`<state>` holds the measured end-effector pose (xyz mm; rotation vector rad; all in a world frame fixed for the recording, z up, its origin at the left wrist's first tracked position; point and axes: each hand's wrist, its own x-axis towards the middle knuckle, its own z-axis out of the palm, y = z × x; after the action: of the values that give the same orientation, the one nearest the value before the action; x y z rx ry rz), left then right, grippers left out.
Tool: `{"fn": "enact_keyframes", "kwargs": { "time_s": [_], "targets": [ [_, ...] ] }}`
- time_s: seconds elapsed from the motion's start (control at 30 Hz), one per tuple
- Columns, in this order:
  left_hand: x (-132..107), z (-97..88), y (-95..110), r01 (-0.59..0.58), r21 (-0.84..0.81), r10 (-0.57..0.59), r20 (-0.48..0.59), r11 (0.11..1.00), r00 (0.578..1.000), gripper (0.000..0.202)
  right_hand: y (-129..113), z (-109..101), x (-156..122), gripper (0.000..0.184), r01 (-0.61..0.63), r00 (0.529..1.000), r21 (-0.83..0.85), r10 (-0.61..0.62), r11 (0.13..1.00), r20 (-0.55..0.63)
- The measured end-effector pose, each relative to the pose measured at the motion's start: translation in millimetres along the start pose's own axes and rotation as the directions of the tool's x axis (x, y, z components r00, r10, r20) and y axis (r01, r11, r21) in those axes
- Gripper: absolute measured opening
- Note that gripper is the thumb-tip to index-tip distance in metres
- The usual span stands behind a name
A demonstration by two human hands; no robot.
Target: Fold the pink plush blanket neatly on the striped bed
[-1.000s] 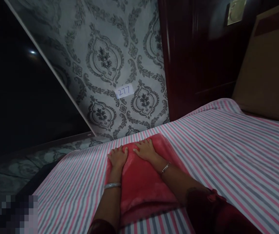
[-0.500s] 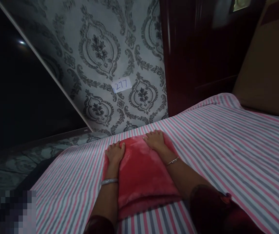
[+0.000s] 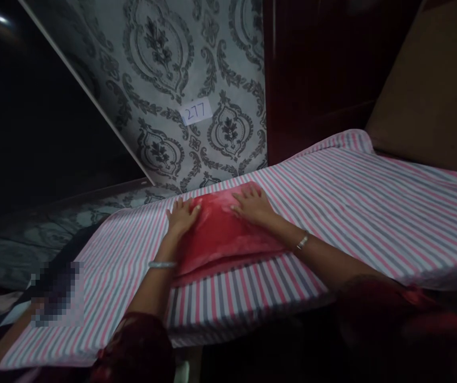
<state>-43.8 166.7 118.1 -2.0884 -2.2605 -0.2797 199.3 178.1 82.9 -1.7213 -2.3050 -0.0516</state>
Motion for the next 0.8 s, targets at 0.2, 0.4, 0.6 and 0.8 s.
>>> {"fn": "enact_keyframes", "kwargs": {
  "time_s": [0.2, 0.4, 0.6, 0.8],
  "targets": [
    [-98.1, 24.0, 9.2, -0.292, 0.05, 0.294, -0.029, 0.955, 0.955, 0.067, -15.5, 19.2, -75.4, 0.061, 0.144, 0.988, 0.007, -0.144, 0.99, -0.052],
    [-103.9, 51.2, 5.3, -0.284, 0.076, 0.29, -0.086, 0.956, 0.953, 0.067, -8.1, 37.7, -81.9, 0.058, 0.175, 0.973, -0.013, -0.175, 0.984, -0.15],
    [-100.7, 50.2, 5.9, -0.293, 0.07, 0.298, -0.085, 0.954, 0.951, 0.065, -8.2, 41.9, -79.2, 0.058, 0.184, 0.97, -0.012, -0.183, 0.983, -0.162],
    [-112.9, 40.9, -9.1, -0.356, 0.081, 0.363, -0.087, 0.931, 0.928, 0.062, 15.5, 33.2, -98.1, 0.06, 0.333, 0.931, -0.01, -0.33, 0.943, -0.156]
  ]
}}
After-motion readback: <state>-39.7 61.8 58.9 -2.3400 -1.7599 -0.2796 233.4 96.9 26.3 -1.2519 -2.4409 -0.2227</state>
